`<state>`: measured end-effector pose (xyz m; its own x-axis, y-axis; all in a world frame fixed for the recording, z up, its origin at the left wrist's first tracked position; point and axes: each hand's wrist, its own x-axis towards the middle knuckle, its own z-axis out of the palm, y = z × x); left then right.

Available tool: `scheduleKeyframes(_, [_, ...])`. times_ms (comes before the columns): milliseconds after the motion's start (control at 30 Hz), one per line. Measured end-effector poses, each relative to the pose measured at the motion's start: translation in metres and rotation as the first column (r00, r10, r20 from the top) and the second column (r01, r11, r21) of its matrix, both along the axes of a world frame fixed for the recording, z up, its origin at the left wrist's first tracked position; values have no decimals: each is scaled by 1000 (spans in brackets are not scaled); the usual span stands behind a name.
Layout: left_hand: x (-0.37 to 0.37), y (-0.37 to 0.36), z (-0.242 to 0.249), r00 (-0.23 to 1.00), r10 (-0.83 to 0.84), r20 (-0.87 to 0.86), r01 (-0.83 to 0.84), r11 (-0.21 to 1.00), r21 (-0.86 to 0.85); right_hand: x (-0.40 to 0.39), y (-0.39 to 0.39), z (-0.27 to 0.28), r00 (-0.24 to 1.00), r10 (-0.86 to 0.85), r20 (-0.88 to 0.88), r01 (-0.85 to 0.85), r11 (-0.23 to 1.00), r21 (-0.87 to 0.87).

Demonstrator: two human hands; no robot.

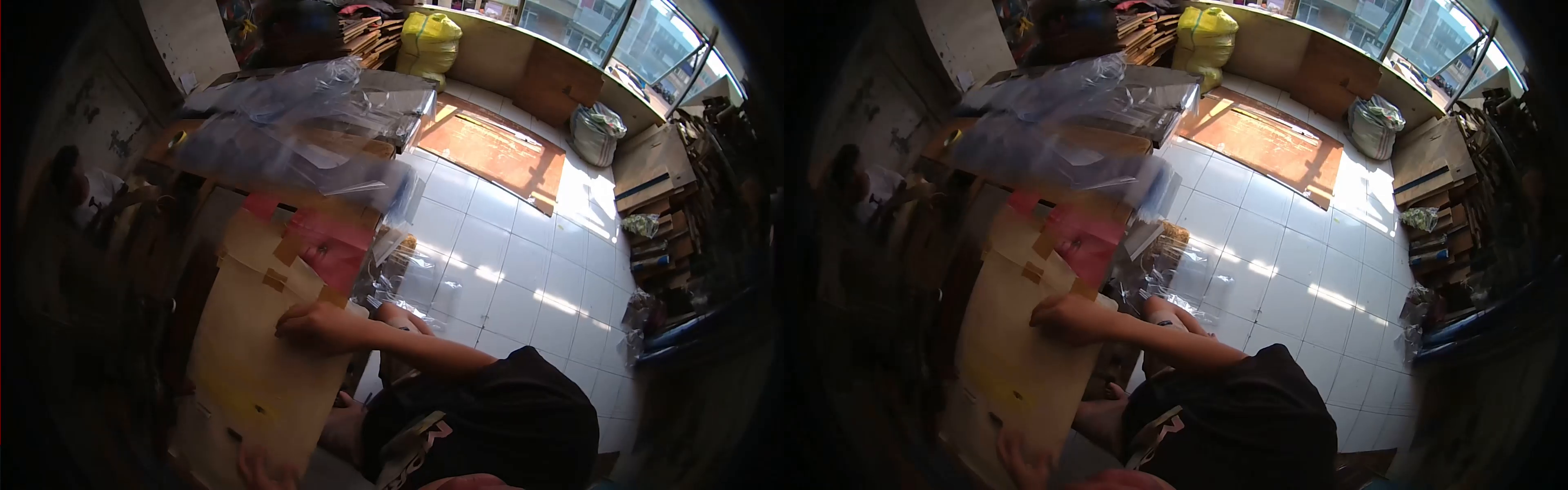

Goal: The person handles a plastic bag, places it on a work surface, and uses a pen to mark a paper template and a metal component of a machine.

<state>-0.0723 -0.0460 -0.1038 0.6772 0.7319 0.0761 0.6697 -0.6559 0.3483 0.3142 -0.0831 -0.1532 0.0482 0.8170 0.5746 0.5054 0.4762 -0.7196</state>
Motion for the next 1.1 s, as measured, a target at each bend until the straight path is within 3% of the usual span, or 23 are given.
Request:
scheduleKeyframes(67, [2, 0, -4, 997, 8, 82, -2, 998, -67, 2, -2, 6, 1000, -22, 8, 23, 999, -38])
scheduleKeyframes(200, [18, -13, 16, 973, 231, -10, -231, 967, -111, 0, 3, 12, 998, -49, 27, 50, 999, -2])
scheduleKeyframes(267, [15, -11, 14, 987, 158, -8, -157, 976, -152, -2, 6, 11, 996, -71, 48, 71, 997, 15])
scheduleKeyframes(533, [27, -18, 16, 970, 241, -21, -242, 962, -127, -5, 6, 21, 980, -120, 158, 122, 993, -4])
scheduleKeyframes(833, [35, -21, 11, 953, 303, -29, -304, 946, -112, -5, 12, 21, 991, -113, 70, 114, 993, -14])
scheduleKeyframes(933, [34, -25, 9, 949, 314, 12, -311, 944, -109, -5, 12, 25, 996, -84, 1, 84, 995, -55])
scheduleKeyframes(1100, [30, -26, 1, 939, 325, 111, -313, 943, -110, -8, 12, 25, 998, -62, 28, 64, 996, -65])
